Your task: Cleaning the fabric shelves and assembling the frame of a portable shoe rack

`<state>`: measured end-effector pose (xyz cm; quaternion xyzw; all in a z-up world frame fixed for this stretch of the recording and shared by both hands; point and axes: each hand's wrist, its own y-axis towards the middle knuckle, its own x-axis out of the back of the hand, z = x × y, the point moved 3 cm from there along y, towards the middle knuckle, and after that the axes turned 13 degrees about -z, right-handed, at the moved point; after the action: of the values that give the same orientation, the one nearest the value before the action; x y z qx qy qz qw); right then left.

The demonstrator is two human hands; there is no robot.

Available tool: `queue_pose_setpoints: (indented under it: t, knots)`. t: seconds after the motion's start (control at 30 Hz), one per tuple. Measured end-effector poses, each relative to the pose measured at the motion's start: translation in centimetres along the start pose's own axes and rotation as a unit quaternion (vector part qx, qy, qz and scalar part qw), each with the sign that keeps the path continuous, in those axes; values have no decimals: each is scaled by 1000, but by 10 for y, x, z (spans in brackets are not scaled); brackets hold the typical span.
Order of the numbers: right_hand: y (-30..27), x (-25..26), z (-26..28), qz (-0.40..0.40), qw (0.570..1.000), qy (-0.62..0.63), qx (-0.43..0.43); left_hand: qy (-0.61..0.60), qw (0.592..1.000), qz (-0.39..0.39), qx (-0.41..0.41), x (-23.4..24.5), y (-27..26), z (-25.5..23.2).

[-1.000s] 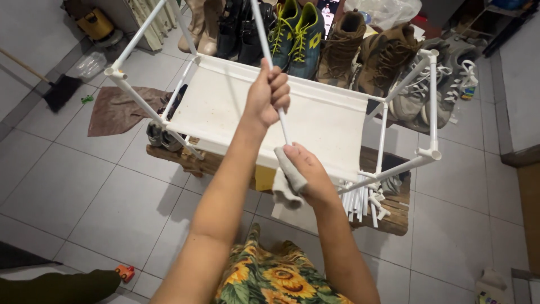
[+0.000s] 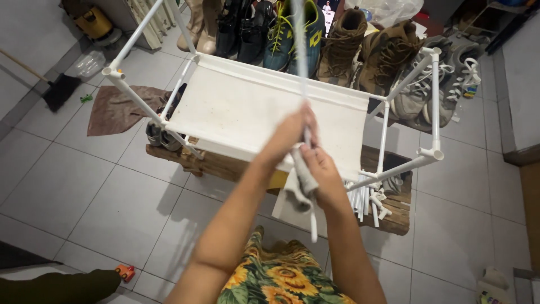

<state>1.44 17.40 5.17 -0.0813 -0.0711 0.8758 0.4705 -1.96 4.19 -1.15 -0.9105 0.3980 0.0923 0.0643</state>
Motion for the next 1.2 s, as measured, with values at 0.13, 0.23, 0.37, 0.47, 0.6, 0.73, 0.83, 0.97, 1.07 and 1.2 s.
queue_pose_setpoints:
  t: [0.13, 0.23, 0.37, 0.47, 0.6, 0.73, 0.83, 0.97, 1.07, 1.2]
  knots:
    - [52, 13, -36, -8, 998, 33, 59, -49, 996, 79, 8, -4, -25, 4]
    - [24, 0, -1, -95, 990, 10, 104, -37, 998, 21, 45, 3, -63, -18]
    - [59, 15, -22, -155, 971, -4, 180, 52, 996, 41, 63, -1, -90, 14]
    - [58, 9, -23, -180, 959, -56, 212, 122, 977, -1, 173, -5, -126, 60]
    - [80, 11, -53, -85, 986, 101, 104, -33, 980, 41, 190, 0, -145, 94]
    - [127, 23, -53, 85, 912, 400, -17, -444, 738, 366, 353, 9, -175, 91]
    - [134, 31, -19, 188, 889, 416, 30, -537, 622, 380, 425, 12, -192, 120]
    - [83, 15, 11, -122, 969, 193, 95, -144, 921, 242, 269, 23, -168, 111]
    - [62, 3, 6, -170, 978, 107, 49, -65, 971, 103, 204, 30, -149, 97]
    - [48, -14, -29, -123, 990, 63, -7, -64, 977, 42, 197, 23, -139, 96]
